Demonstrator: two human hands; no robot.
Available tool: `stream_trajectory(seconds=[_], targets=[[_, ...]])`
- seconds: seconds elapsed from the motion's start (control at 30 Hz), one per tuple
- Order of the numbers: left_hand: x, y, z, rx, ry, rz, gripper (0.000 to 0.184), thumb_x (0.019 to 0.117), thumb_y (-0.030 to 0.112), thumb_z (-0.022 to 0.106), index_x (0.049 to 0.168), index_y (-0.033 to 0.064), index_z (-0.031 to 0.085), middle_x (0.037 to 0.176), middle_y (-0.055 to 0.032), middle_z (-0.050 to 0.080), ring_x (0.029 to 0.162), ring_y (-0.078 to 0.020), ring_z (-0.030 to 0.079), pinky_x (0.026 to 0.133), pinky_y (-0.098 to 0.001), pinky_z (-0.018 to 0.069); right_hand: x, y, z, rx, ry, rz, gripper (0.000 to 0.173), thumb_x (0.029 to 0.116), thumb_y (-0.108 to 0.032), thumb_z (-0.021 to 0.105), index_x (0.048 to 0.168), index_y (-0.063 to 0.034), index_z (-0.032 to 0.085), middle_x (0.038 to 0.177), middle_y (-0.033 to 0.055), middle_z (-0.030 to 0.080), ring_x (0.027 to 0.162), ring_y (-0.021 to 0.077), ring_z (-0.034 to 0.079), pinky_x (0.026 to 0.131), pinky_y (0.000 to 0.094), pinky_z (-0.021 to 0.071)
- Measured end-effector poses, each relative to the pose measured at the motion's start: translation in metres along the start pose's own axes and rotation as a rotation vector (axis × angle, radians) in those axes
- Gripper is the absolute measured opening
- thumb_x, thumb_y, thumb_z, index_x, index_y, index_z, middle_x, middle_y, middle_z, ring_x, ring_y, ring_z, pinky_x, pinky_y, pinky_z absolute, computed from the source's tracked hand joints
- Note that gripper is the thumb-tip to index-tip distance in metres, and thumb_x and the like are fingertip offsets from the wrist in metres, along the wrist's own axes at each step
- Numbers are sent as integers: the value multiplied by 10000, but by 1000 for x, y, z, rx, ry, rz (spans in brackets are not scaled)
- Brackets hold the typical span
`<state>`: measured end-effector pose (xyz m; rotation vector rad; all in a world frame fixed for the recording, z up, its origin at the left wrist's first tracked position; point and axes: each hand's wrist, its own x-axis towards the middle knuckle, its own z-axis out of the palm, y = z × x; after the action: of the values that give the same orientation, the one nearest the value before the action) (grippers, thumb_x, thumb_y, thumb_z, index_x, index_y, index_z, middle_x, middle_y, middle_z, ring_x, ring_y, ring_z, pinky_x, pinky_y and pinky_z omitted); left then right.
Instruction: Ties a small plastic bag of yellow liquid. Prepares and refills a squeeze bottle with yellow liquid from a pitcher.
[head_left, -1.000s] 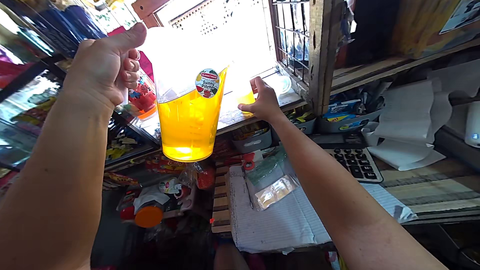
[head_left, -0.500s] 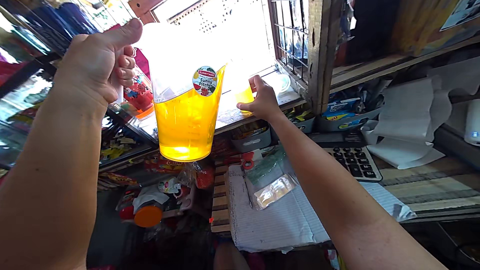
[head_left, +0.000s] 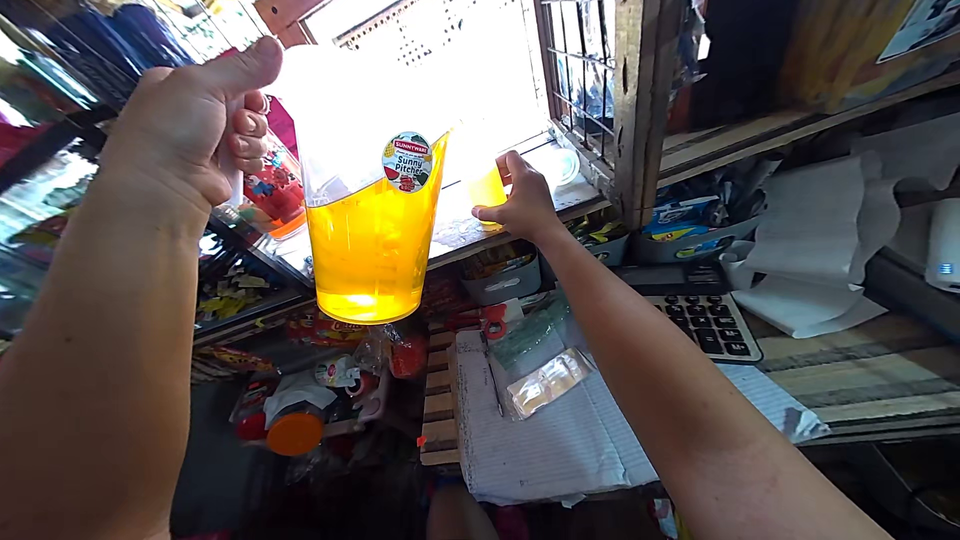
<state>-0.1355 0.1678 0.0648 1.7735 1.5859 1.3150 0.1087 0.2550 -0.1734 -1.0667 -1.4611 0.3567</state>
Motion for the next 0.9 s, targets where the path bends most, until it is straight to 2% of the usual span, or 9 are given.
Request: stream_trajectory(seconds=[0.9], targets=[[-3, 3, 1, 29, -14, -18, 334, 981, 470, 628, 751, 274, 486, 540, 145, 374, 392, 47, 346, 362, -109, 310, 0, 0, 0, 5, 2, -1, 681, 678, -180, 923, 1250, -22, 587, 1189, 162, 660, 1070, 287, 673, 925, 505, 555]])
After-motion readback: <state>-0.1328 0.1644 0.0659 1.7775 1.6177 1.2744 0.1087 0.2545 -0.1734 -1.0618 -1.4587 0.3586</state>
